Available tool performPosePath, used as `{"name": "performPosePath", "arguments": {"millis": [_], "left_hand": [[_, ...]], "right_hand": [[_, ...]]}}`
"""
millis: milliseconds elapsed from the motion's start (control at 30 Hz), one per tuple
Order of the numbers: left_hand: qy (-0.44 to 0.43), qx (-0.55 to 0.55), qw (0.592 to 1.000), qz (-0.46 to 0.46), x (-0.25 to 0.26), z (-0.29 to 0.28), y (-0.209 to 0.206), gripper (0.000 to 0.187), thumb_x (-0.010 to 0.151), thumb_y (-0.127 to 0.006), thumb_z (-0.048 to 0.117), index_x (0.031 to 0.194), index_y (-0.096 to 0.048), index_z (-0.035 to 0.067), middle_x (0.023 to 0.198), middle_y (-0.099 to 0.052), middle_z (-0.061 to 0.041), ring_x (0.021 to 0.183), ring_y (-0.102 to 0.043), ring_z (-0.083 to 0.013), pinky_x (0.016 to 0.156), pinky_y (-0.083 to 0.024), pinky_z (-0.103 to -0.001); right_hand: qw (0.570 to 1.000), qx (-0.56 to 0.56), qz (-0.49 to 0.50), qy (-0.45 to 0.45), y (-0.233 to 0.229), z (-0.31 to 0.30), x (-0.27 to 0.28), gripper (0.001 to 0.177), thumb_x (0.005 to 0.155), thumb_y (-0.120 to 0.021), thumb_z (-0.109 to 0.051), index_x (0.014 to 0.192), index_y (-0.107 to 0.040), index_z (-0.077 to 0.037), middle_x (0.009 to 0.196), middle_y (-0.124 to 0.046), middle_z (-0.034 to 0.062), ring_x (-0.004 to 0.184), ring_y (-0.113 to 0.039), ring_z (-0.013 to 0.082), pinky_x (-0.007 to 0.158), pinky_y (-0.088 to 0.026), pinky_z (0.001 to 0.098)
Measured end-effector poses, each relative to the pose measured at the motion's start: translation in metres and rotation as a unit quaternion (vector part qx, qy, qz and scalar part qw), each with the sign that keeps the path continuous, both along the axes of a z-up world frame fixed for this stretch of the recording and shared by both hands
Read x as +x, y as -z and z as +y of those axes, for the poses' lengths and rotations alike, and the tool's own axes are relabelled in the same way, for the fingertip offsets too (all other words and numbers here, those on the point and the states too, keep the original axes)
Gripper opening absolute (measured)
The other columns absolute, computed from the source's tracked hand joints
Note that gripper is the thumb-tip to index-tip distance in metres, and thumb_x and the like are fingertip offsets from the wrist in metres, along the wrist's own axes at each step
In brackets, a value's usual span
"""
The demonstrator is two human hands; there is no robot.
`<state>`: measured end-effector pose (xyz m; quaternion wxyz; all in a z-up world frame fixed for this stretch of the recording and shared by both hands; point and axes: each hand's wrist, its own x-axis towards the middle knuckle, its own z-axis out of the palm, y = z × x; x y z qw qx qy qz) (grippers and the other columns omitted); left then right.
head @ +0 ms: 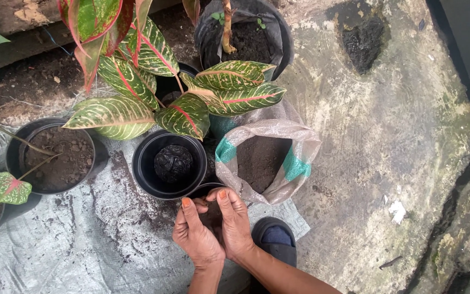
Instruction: Planting a small plant into a black pot using soil from a plastic bag
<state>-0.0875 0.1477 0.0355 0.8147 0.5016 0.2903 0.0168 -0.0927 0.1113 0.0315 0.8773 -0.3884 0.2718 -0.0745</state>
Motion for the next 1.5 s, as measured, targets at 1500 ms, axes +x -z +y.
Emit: {"name": "performPosePath", "arguments": {"millis": [1500], "left_hand": [[-0.017, 0.024, 0.998, -0.051, -0.006, 0.009, -0.016, 0.037, 0.100, -0.046, 0.015, 0.124, -0.065, -0.005, 0.102, -0.073, -0.018, 0.102, -0.070, -0.0290, 0.097, -0.056, -0.037]], "right_hand": [[1.000, 0.018, -0.014, -0.012, -0.011, 0.000, -0.009, 0.021, 0.100, -0.062, -0.020, 0.111, -0.064, -0.002, 0.088, -0.065, 0.0114, 0.081, -0.062, 0.0187, 0.079, -0.049, 0.0318]]}}
